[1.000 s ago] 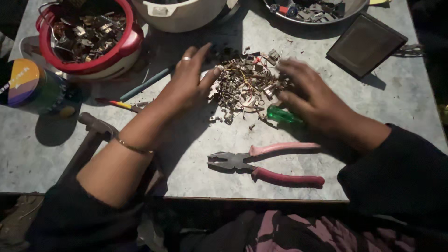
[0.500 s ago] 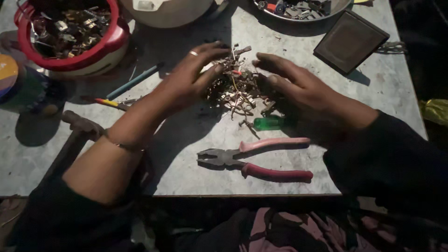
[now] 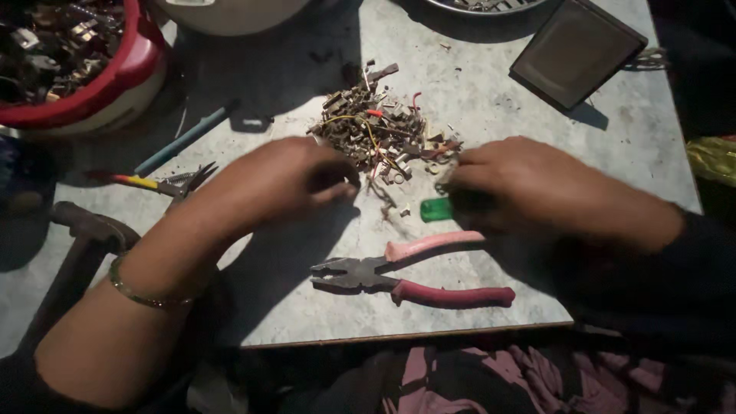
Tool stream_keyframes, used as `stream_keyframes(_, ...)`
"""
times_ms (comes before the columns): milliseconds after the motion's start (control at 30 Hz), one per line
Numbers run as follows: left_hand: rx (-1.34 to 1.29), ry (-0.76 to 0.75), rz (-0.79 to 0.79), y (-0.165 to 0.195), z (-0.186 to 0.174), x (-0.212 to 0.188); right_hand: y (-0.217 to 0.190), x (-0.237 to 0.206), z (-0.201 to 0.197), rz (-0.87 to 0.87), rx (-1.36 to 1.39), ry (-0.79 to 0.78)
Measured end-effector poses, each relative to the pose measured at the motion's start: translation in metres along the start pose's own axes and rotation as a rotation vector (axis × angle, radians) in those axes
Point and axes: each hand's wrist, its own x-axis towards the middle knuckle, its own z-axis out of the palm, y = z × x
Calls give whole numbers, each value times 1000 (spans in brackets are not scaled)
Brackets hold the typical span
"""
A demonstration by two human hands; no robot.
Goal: The person sits at a cluttered workbench and disassembles small electronic components by hand and with tools. They use pliers to cut wires and a screwdriver to pry apart casings, sorting the resulting parts into piles on the table.
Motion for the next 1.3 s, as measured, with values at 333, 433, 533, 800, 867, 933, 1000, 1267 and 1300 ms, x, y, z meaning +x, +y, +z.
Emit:
stream_keyframes(333, -59, 133, 258, -1, 19, 7, 27, 63, 25, -131, -37, 498)
stream_keyframes(433, -58, 102, 347, 4, 26, 9, 34, 64, 24, -74, -15, 469)
stream_keyframes(533, -25, 146, 269, 4, 27, 5, 42, 64, 23, 9, 78, 455)
stream_keyframes(800, -20, 169, 228, -8, 27, 12, 58, 61, 38, 61, 82, 547)
stream_keyframes(867, -13, 305, 331, -9, 27, 11, 57, 57, 37, 22, 91, 617)
stream_keyframes(933, -18, 357, 340, -9, 28, 9, 55, 55, 34, -41, 119, 664)
stream_keyframes(1000, -33, 325, 252, -7, 27, 8, 50, 52, 30, 49, 297, 654)
stream_keyframes(1267, -72, 510, 160, 0, 25, 8, 23, 43, 19, 91, 993, 532)
stream_keyframes(1300, -84, 531, 142, 1, 25, 8, 20, 42, 20, 111, 1001, 512)
